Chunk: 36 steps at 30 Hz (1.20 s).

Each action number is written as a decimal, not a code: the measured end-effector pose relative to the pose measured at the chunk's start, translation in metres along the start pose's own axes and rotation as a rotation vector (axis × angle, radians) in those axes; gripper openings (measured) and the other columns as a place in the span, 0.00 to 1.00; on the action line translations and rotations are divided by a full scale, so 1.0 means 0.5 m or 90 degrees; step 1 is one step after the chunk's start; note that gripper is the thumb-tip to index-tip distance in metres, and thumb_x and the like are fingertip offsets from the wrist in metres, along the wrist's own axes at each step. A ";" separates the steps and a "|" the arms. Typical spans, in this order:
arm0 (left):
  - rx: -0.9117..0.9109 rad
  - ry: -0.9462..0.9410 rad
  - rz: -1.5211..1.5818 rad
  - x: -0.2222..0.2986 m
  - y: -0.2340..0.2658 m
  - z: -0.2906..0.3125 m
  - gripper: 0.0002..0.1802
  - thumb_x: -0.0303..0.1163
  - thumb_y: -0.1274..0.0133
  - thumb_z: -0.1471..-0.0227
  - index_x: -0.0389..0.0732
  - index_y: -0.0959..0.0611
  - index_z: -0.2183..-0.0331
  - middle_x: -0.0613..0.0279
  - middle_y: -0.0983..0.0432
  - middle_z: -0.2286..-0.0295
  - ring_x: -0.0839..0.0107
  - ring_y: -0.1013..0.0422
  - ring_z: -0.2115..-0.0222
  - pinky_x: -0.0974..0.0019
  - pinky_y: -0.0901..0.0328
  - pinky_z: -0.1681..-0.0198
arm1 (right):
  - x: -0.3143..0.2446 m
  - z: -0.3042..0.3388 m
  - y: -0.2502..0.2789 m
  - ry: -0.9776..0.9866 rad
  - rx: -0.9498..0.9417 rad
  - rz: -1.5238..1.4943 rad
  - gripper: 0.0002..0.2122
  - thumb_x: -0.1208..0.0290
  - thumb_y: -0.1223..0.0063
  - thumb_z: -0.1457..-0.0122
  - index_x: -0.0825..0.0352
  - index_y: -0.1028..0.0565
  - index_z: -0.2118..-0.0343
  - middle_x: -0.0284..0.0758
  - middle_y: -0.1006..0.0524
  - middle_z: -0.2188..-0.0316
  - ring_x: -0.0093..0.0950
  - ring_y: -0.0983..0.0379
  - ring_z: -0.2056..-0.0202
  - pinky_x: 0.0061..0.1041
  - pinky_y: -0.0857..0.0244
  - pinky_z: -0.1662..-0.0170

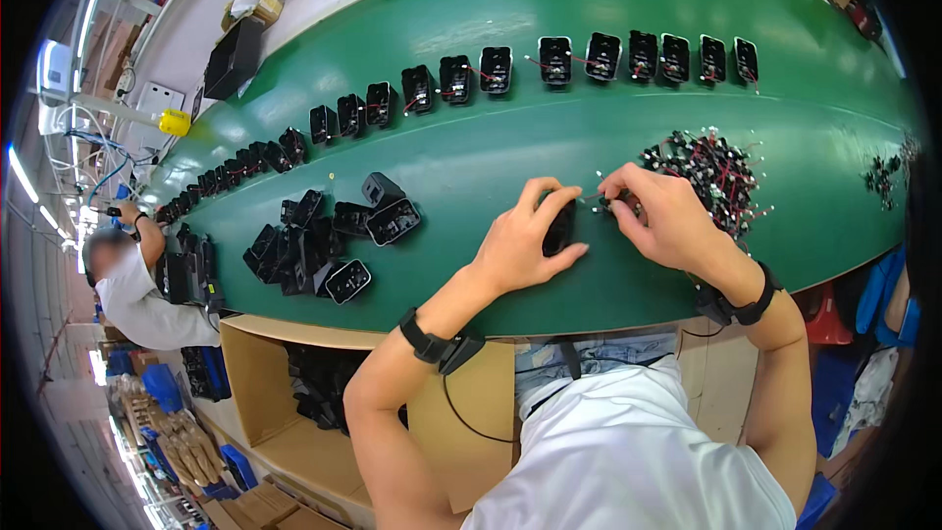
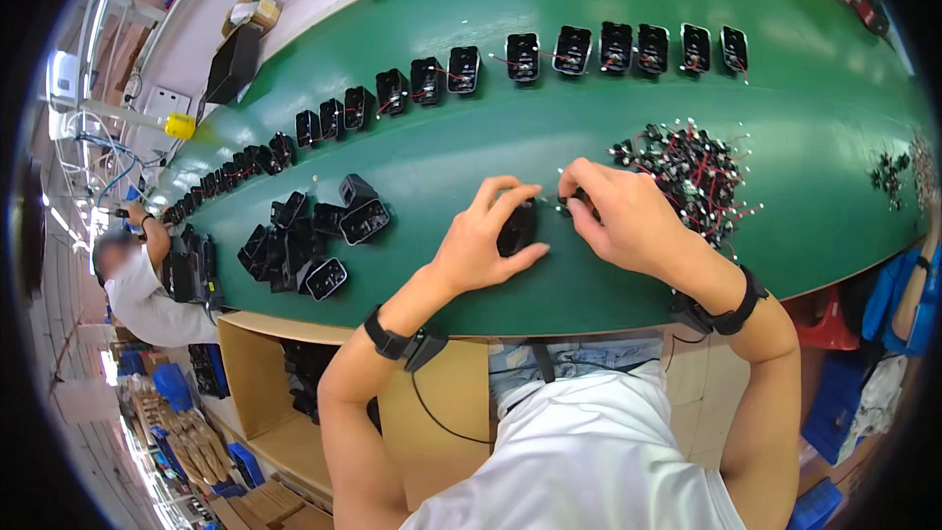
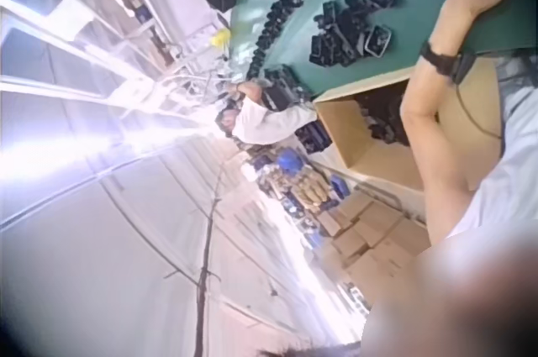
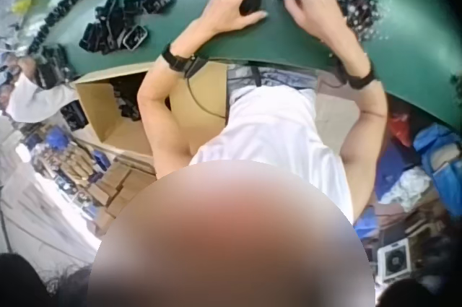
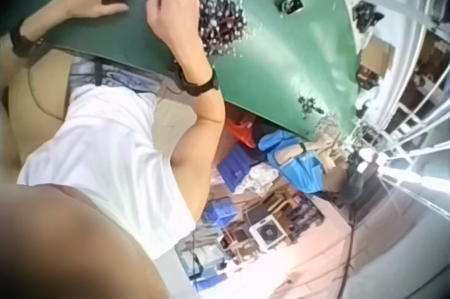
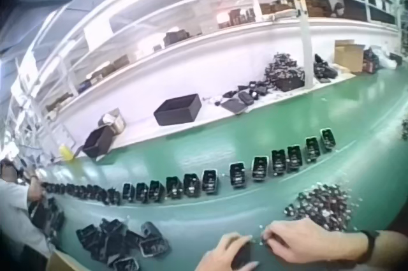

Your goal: Assembling electronic components by manually inserting wiring and internal parts into plastic housings on a production line.

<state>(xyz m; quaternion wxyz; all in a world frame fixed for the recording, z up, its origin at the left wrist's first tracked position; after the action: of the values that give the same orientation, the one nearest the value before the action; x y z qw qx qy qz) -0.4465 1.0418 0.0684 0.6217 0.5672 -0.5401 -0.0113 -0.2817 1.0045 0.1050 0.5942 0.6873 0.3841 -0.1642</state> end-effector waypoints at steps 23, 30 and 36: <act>0.069 0.077 0.053 -0.022 0.044 -0.014 0.39 0.25 0.35 0.68 0.39 0.29 0.49 0.51 0.33 0.57 0.53 0.28 0.62 0.58 0.30 0.61 | 0.024 -0.058 -0.028 -0.079 -0.002 -0.234 0.19 0.86 0.39 0.55 0.69 0.27 0.58 0.37 0.24 0.64 0.25 0.25 0.67 0.20 0.31 0.68; 0.013 0.092 0.090 -0.025 0.037 -0.017 0.37 0.22 0.37 0.67 0.36 0.30 0.50 0.49 0.27 0.58 0.51 0.29 0.59 0.56 0.32 0.55 | 0.022 -0.059 -0.026 -0.044 -0.043 -0.259 0.14 0.84 0.36 0.57 0.70 0.24 0.64 0.38 0.25 0.62 0.25 0.24 0.66 0.21 0.29 0.66; 0.002 0.051 0.217 -0.018 0.029 -0.017 0.36 0.19 0.38 0.62 0.35 0.34 0.49 0.49 0.27 0.52 0.55 0.28 0.52 0.61 0.31 0.53 | 0.017 -0.058 -0.018 0.002 -0.041 -0.289 0.08 0.85 0.39 0.56 0.70 0.22 0.71 0.40 0.23 0.60 0.28 0.23 0.65 0.25 0.28 0.60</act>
<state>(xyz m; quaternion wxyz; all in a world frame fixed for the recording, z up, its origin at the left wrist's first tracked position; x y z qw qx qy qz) -0.4531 1.0586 0.0746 0.6345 0.4683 -0.6035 0.1177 -0.2895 1.0348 0.1001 0.5629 0.5642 0.5349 -0.2804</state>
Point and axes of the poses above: each hand's wrist, its own z-axis away from the middle knuckle, its own y-axis out of the back of the hand, x = y × z, the point moved 6 cm from there along -z, towards the middle knuckle
